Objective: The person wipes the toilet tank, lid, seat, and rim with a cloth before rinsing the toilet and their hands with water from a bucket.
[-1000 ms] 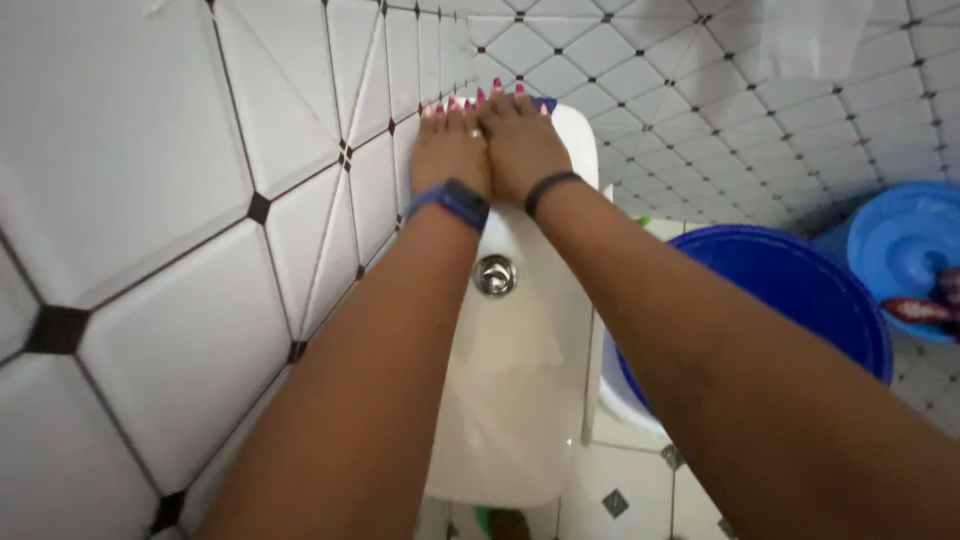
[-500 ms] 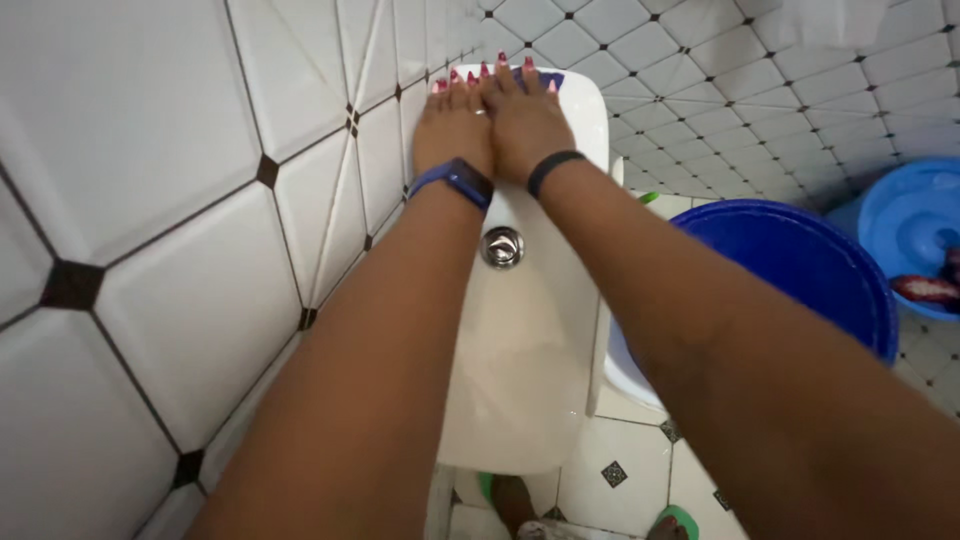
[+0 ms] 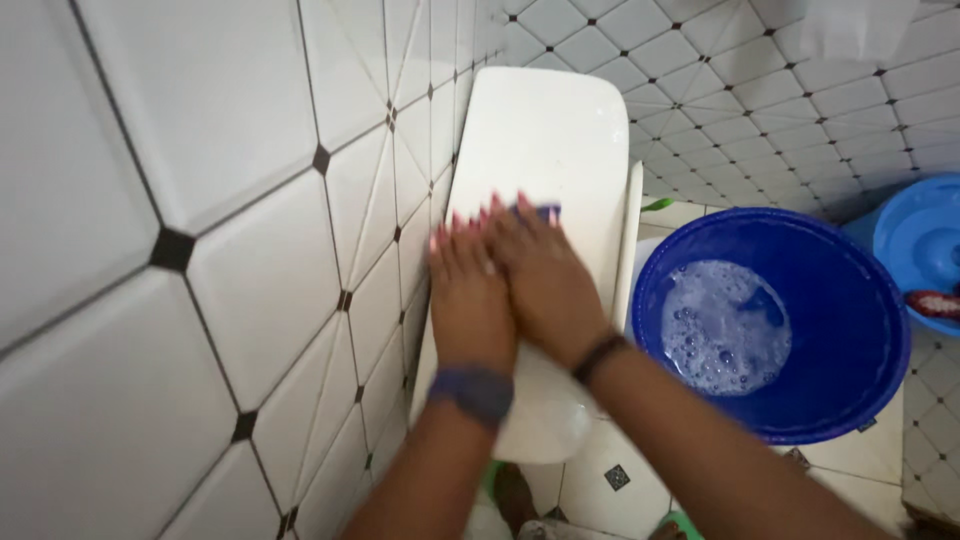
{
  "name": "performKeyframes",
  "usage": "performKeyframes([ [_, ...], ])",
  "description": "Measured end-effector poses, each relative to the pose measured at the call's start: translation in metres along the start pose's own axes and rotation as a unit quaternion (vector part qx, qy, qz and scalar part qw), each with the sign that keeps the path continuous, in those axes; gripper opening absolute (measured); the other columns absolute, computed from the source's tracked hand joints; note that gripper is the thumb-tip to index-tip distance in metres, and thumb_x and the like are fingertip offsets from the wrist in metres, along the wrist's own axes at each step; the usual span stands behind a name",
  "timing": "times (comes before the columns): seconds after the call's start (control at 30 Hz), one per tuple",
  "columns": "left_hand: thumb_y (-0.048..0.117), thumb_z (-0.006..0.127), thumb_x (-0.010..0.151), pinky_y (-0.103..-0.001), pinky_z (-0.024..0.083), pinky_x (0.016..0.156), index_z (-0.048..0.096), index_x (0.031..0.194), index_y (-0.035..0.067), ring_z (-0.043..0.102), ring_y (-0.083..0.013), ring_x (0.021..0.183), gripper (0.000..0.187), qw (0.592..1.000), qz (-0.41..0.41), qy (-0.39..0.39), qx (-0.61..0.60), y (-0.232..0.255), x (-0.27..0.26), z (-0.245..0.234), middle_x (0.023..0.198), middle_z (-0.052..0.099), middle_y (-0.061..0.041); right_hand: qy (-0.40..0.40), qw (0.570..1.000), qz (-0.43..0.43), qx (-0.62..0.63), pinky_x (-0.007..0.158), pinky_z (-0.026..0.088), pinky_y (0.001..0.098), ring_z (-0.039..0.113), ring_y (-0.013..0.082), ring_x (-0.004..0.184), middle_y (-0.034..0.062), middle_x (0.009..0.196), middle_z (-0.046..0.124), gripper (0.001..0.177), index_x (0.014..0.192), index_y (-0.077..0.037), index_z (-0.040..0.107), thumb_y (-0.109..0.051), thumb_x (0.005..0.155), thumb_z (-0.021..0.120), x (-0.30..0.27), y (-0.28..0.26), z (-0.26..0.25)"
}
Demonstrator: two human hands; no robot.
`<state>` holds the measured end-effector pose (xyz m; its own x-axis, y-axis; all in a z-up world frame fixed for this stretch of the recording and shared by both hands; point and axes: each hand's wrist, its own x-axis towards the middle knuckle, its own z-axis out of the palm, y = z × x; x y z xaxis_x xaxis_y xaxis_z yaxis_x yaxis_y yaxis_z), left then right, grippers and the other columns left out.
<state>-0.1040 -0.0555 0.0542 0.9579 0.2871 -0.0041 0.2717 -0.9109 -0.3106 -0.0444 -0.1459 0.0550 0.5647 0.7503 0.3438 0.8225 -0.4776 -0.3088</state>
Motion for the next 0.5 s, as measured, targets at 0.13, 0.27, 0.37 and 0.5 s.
performKeyframes([
  [0.13, 0.023, 0.052, 0.1, -0.049, 0.018, 0.124, 0.043, 0.152, -0.004, 0.032, -0.0357, 0.15, 0.059, 0.999, -0.001, 0.052, -0.017, 0.0, 0.039, 0.01, 0.157, 0.041, -0.023, -0.073, 0.994, 0.072, 0.034, 0.116, 0.029, 0.0509, 0.034, 0.0384, 0.146, 0.0149, 0.152, 0.047, 0.051, 0.137, -0.005, 0.055, -0.017, 0.088, 0.058, 0.024, 0.012, 0.001],
  [0.27, 0.024, 0.053, 0.097, -0.05, 0.018, 0.122, 0.045, 0.143, -0.003, 0.031, -0.0376, 0.148, 0.054, 0.999, 0.023, -0.035, 0.031, -0.002, -0.033, -0.004, 0.158, 0.039, -0.022, -0.036, 0.997, 0.032, 0.056, 0.12, 0.029, 0.0503, 0.036, 0.0387, 0.147, 0.0169, 0.152, 0.049, 0.05, 0.143, -0.001, 0.053, -0.011, 0.093, 0.052, -0.018, -0.015, -0.007],
  [0.37, 0.024, 0.054, 0.092, -0.05, 0.019, 0.12, 0.045, 0.144, -0.004, 0.033, -0.0401, 0.148, 0.06, 0.998, 0.024, -0.054, -0.006, -0.001, -0.09, -0.019, 0.157, 0.04, -0.024, -0.04, 0.998, 0.015, 0.054, 0.124, 0.027, 0.0508, 0.036, 0.0363, 0.149, 0.0173, 0.152, 0.049, 0.051, 0.143, 0.001, 0.052, -0.013, 0.094, 0.051, -0.063, -0.046, -0.015],
  [0.5, 0.022, 0.054, 0.094, -0.048, 0.02, 0.121, 0.042, 0.149, -0.007, 0.037, -0.0366, 0.145, 0.063, 0.999, -0.014, 0.003, 0.036, 0.003, -0.072, -0.01, 0.154, 0.043, -0.024, -0.03, 0.998, -0.02, 0.06, 0.123, 0.023, 0.0511, 0.034, 0.0363, 0.151, 0.0184, 0.157, 0.048, 0.057, 0.147, -0.001, 0.05, -0.013, 0.091, 0.05, -0.048, -0.033, -0.01],
])
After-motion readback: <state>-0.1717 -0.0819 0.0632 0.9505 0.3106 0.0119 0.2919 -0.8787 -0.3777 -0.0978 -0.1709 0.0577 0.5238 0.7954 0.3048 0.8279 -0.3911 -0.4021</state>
